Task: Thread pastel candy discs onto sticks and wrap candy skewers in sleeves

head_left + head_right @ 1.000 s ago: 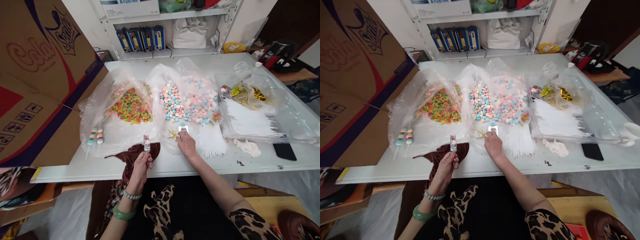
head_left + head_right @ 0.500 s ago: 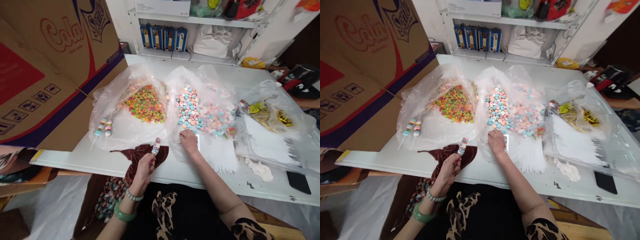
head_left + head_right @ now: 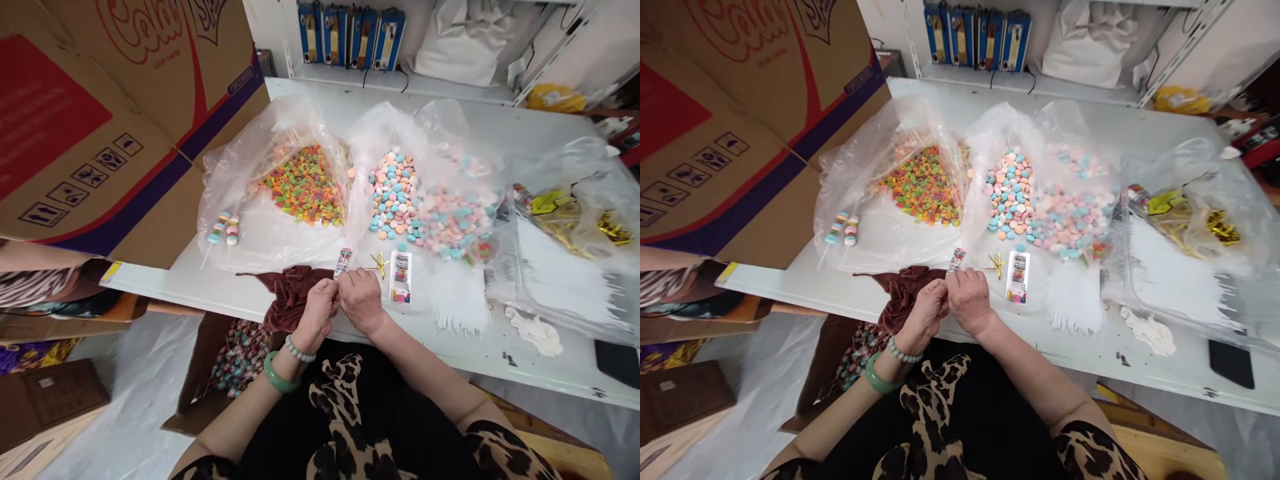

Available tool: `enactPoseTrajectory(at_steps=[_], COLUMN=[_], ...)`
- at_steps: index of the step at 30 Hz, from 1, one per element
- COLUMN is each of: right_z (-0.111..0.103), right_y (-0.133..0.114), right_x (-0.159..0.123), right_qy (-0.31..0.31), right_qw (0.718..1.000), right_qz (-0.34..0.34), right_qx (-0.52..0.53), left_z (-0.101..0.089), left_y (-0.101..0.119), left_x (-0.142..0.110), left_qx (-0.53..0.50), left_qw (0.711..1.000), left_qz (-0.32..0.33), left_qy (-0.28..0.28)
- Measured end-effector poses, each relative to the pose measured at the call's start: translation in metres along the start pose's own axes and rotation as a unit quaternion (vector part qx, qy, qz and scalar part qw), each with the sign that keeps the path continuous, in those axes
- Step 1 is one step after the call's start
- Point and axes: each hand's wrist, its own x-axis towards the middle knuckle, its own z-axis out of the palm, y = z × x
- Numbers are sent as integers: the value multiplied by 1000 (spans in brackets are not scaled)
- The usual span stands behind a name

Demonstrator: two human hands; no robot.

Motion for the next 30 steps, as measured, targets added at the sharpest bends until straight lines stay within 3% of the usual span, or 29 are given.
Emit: enactPoseTrajectory(at_steps=[4,8,11,15,18,22,24,26,27,30], right_z=[2,-5,-8,-6,-6,-8,-6,-3,-1,-1], right_y=[-8,-7,-9,-9,-7,-12,-16,-19,-19,-13], right_x=[-9,-16,-20,-23,-22,-20,-20,-20,-19,-19], right_qy=[4,-25,-54,-43,-56,-37,-42,-56,-61,-93], right_qw=[1000,998,984,935,908,930,929,894,861,718], right_qz=[-10,-18,29,136,198,191,187,244,289,377], right_qx=[-13,56,167,323,366,311,317,371,415,578], left_z=[-1,-8,-12,-13,-13,-12,-11,-12,-12,-17], left_y=[-2,-5,-6,-6,-7,-12,-15,-17,-17,-15], left_x=[-5,-8,-8,-8,-8,-10,-12,-13,-14,-17], left_qx=[-11,-11,-5,-8,-4,3,-4,-10,-13,-23], left_qw=[999,997,996,997,997,993,993,995,995,996], left_qz=[39,72,90,76,81,117,117,103,98,89], left_qy=[-18,-34,-22,-6,-10,-24,-22,-11,-2,-4])
